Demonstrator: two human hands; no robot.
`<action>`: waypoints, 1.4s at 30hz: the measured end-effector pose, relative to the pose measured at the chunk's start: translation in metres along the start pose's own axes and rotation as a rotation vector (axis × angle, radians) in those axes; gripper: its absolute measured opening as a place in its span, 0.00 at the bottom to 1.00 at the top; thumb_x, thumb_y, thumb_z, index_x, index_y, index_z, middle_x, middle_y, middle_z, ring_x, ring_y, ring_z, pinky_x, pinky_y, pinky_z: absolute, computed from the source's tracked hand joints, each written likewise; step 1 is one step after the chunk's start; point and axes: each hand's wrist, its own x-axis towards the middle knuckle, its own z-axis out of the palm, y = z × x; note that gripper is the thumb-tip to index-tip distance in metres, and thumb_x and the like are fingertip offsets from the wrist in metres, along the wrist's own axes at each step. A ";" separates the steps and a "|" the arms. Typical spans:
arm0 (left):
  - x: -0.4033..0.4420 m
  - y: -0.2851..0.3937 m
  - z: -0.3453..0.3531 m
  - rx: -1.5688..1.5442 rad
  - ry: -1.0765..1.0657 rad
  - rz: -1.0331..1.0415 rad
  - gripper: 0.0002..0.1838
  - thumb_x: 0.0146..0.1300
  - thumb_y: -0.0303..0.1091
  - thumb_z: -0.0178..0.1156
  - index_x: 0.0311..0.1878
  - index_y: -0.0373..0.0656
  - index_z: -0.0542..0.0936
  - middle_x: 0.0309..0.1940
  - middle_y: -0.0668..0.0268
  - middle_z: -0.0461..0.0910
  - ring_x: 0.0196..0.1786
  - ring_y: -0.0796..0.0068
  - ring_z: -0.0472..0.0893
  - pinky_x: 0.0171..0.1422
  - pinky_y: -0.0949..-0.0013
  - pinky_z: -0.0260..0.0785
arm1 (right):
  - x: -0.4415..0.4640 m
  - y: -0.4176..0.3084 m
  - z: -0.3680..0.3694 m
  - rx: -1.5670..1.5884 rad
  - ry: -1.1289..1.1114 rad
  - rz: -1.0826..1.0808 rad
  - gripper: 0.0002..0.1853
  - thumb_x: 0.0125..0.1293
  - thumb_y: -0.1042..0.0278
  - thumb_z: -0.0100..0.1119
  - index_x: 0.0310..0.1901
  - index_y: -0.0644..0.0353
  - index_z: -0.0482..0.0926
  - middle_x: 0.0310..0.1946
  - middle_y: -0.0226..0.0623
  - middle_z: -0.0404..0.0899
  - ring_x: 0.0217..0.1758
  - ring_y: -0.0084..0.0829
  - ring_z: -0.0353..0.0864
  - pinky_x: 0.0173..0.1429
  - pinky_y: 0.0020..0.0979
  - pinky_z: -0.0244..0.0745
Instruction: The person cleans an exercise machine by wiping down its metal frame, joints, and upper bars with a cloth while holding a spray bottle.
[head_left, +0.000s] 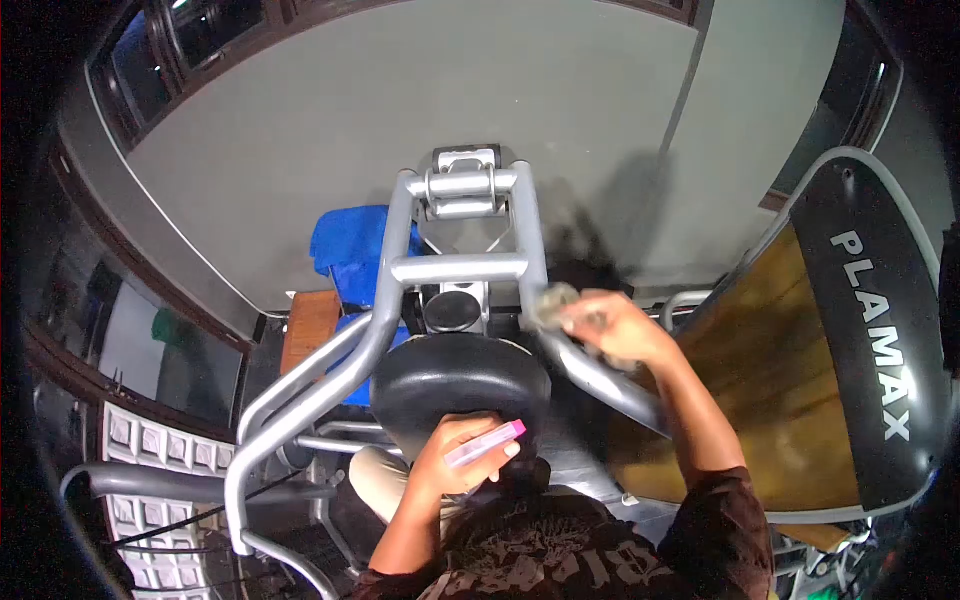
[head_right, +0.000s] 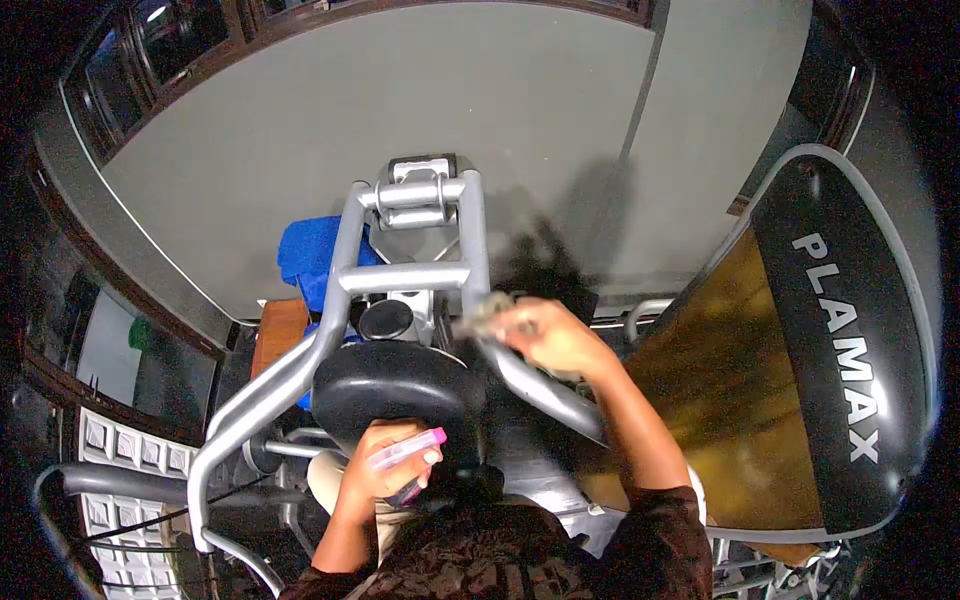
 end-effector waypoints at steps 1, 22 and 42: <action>0.001 0.001 -0.001 0.014 -0.005 0.015 0.05 0.66 0.27 0.68 0.36 0.36 0.83 0.23 0.65 0.81 0.21 0.77 0.84 0.26 0.71 0.72 | 0.002 -0.022 0.004 0.159 0.068 0.252 0.13 0.69 0.69 0.65 0.53 0.55 0.88 0.48 0.44 0.87 0.53 0.42 0.87 0.57 0.37 0.80; 0.000 0.001 0.001 0.026 0.023 0.007 0.06 0.66 0.28 0.69 0.35 0.37 0.83 0.22 0.66 0.81 0.20 0.76 0.84 0.25 0.71 0.71 | 0.009 0.011 0.000 0.094 0.071 0.057 0.15 0.71 0.64 0.67 0.55 0.60 0.87 0.44 0.38 0.88 0.47 0.28 0.86 0.54 0.34 0.80; -0.001 0.004 0.000 0.025 0.037 -0.018 0.07 0.66 0.30 0.70 0.35 0.37 0.83 0.22 0.65 0.80 0.21 0.75 0.84 0.26 0.71 0.72 | 0.066 0.013 0.036 -0.562 0.133 -0.269 0.17 0.68 0.56 0.61 0.55 0.46 0.88 0.48 0.47 0.87 0.50 0.47 0.88 0.55 0.50 0.83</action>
